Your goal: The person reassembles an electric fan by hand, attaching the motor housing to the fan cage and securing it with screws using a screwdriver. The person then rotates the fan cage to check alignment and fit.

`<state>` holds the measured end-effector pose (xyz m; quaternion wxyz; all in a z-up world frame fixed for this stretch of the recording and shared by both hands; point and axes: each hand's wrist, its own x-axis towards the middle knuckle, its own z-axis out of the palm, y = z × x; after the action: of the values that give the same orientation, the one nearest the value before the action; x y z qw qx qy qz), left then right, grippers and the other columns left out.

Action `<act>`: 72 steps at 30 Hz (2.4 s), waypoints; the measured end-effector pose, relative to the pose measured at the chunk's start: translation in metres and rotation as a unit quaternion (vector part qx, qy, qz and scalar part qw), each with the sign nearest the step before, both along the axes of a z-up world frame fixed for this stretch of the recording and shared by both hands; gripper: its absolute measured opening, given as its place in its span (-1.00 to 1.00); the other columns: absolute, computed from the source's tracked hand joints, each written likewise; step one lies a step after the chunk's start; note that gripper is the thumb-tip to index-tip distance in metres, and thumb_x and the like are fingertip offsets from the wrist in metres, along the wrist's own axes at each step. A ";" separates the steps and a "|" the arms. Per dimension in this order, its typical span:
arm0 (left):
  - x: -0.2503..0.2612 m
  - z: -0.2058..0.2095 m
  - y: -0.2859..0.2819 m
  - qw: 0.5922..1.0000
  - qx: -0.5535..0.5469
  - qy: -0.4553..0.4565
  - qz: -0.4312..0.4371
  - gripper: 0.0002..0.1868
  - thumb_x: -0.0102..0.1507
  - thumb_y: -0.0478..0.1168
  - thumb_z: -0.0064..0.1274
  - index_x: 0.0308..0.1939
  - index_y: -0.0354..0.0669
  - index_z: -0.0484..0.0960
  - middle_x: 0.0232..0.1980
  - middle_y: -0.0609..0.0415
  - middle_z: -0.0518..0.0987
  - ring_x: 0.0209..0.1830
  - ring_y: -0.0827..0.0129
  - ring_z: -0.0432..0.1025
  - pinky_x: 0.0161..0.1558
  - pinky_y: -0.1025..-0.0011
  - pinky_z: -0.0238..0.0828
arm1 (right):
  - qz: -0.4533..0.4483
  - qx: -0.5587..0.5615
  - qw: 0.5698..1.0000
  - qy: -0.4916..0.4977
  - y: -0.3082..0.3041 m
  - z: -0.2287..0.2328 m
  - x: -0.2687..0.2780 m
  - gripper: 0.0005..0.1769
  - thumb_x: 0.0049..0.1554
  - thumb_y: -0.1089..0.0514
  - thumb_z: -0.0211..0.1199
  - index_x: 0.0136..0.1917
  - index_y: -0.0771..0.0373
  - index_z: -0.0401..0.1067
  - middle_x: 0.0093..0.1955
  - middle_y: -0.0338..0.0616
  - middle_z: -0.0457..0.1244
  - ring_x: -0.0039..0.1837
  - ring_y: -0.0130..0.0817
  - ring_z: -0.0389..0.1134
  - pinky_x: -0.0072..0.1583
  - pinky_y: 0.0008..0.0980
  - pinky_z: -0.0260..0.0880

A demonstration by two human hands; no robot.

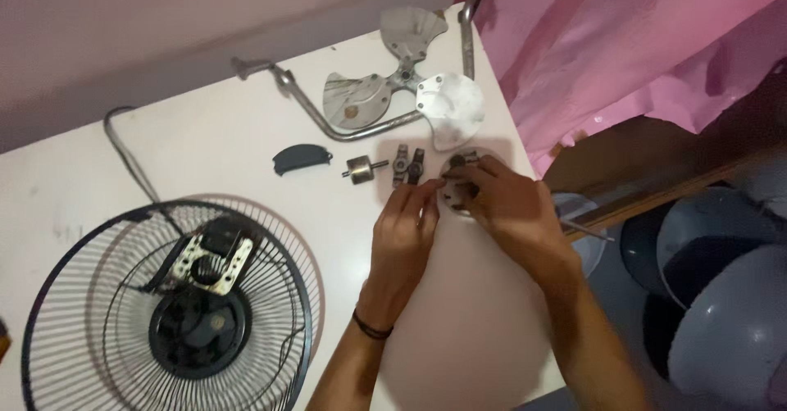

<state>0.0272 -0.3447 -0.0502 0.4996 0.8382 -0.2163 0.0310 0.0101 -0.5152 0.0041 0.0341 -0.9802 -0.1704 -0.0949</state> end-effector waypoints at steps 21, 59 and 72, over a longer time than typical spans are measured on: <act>-0.001 0.007 -0.006 0.997 0.024 0.077 0.001 -0.75 0.33 -0.38 0.06 0.09 -0.28 0.61 -0.15 -0.08 0.53 -0.21 0.11 0.47 -0.19 0.24 0.46 | -0.161 0.155 0.973 0.064 0.012 -0.022 0.009 -0.69 -0.05 0.10 0.40 0.00 0.12 0.54 -0.02 -0.24 0.38 -0.10 -0.27 0.48 -0.19 -0.35 0.47; -0.030 0.070 0.041 0.879 -0.357 0.315 0.014 -0.75 0.39 -0.24 0.05 0.04 -0.38 0.55 -0.13 0.00 0.63 -0.25 0.45 0.47 -0.25 0.48 0.45 | -0.108 0.374 0.911 0.134 0.043 0.054 -0.015 -0.76 0.05 0.21 0.42 0.01 0.28 0.55 -0.10 -0.13 0.40 -0.08 -0.37 0.48 -0.04 -0.39 0.48; -0.067 0.105 0.165 0.896 -0.364 0.250 0.044 -0.81 0.38 -0.34 0.08 0.04 -0.38 0.57 -0.09 -0.08 0.68 -0.13 0.35 0.60 -0.09 0.43 0.59 | 0.082 0.348 0.926 0.119 0.144 0.098 -0.021 -0.74 0.00 0.24 0.48 -0.01 0.22 0.56 -0.23 -0.21 0.31 -0.24 -0.45 0.32 -0.19 -0.43 0.32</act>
<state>-0.0395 -0.1802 0.0550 0.8053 0.5869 -0.0204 -0.0813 -0.0114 -0.3713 0.1019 0.4008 -0.8934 -0.2011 -0.0280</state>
